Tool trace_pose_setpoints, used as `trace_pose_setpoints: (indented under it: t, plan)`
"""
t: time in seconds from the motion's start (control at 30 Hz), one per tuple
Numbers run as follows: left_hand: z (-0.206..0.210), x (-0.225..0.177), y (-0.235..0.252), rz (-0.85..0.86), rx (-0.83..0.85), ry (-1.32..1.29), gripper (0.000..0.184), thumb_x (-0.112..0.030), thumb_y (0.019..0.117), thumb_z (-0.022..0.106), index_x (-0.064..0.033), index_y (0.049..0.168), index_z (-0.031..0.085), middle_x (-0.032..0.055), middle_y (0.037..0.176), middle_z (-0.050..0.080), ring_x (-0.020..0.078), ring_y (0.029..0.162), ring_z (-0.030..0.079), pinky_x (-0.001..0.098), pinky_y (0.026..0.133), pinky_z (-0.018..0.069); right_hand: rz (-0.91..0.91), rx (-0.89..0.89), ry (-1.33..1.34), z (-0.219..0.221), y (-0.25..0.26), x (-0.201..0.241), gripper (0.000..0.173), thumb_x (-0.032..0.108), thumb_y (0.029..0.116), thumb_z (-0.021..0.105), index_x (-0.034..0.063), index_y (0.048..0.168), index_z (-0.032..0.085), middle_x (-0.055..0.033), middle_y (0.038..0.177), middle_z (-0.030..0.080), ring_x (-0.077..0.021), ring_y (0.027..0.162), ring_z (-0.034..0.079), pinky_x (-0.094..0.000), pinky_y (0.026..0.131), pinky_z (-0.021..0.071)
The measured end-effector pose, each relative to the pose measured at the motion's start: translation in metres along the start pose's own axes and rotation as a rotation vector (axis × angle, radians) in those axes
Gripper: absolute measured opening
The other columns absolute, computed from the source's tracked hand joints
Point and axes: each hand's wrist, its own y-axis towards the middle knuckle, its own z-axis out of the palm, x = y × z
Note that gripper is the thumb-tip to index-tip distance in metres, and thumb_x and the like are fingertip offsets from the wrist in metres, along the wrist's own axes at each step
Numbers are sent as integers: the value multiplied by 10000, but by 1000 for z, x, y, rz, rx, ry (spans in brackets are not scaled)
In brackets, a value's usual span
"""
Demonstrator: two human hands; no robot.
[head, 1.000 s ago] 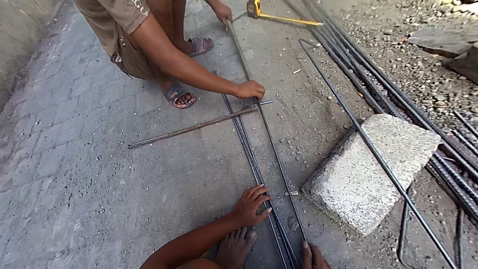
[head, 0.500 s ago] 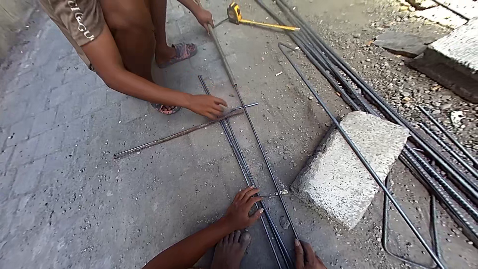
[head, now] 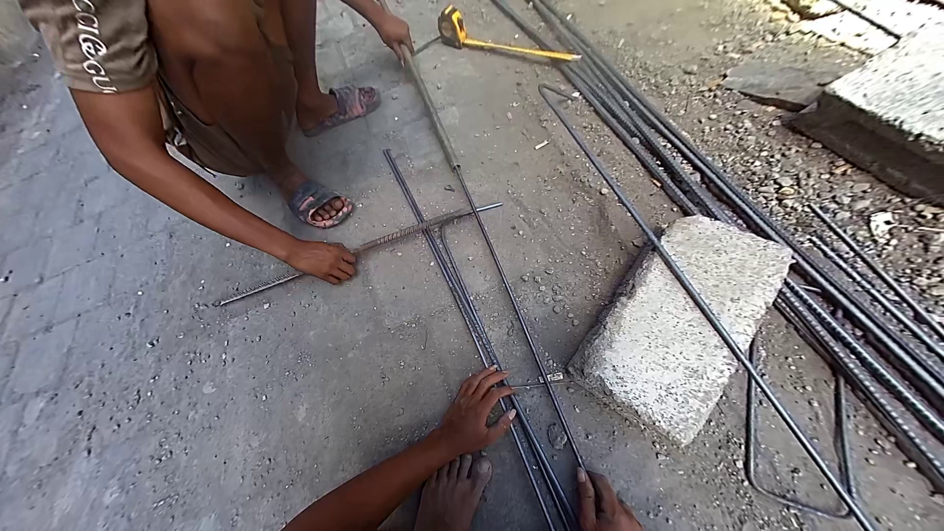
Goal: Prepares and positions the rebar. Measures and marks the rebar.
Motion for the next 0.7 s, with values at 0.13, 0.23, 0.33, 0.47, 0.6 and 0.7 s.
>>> trace_pose_setpoints:
  t: [0.13,0.23,0.33,0.47,0.6,0.7]
  plan:
    - [0,-1,0,1,-2,2,401,-430,1036,517,-181,1314,663,48,1514,555,246,1498,386,417,1231,292,-3,4,8,1,0,0,470,360,1085,447,-9,1069,739,-226,839,745,-471,785,731,-626,687,560]
    - [0,0,0,0,-2,-2,402,-430,1035,520,-179,1313,666,51,1511,557,250,1497,387,419,1230,295,-4,6,-1,0,0,0,479,368,1085,439,-4,1070,741,-228,836,744,-467,781,732,-623,688,562]
    - [0,0,0,0,2,1,406,-436,1037,516,-185,1320,663,47,1515,555,247,1498,386,419,1230,294,-3,8,3,0,0,0,484,366,1087,435,-10,1074,739,-237,846,743,-464,786,733,-631,696,559]
    - [0,0,1,10,-19,-12,397,-425,1034,522,-180,1309,669,63,1502,565,259,1486,406,432,1219,316,-11,-6,22,-1,0,1,462,347,1084,454,-14,1059,741,-230,828,741,-460,770,731,-624,689,561]
    - [0,0,1,5,-15,-12,399,-430,1036,519,-180,1309,669,62,1504,563,256,1487,403,429,1222,311,-24,-18,10,1,-1,1,461,347,1079,457,-11,1054,746,-218,820,745,-449,754,733,-620,677,558]
    - [1,0,1,6,-17,-3,399,-437,1039,514,-187,1311,665,58,1504,563,252,1488,401,425,1221,312,-19,-10,13,1,0,1,471,352,1084,450,-14,1063,746,-219,828,747,-449,764,734,-621,689,560]
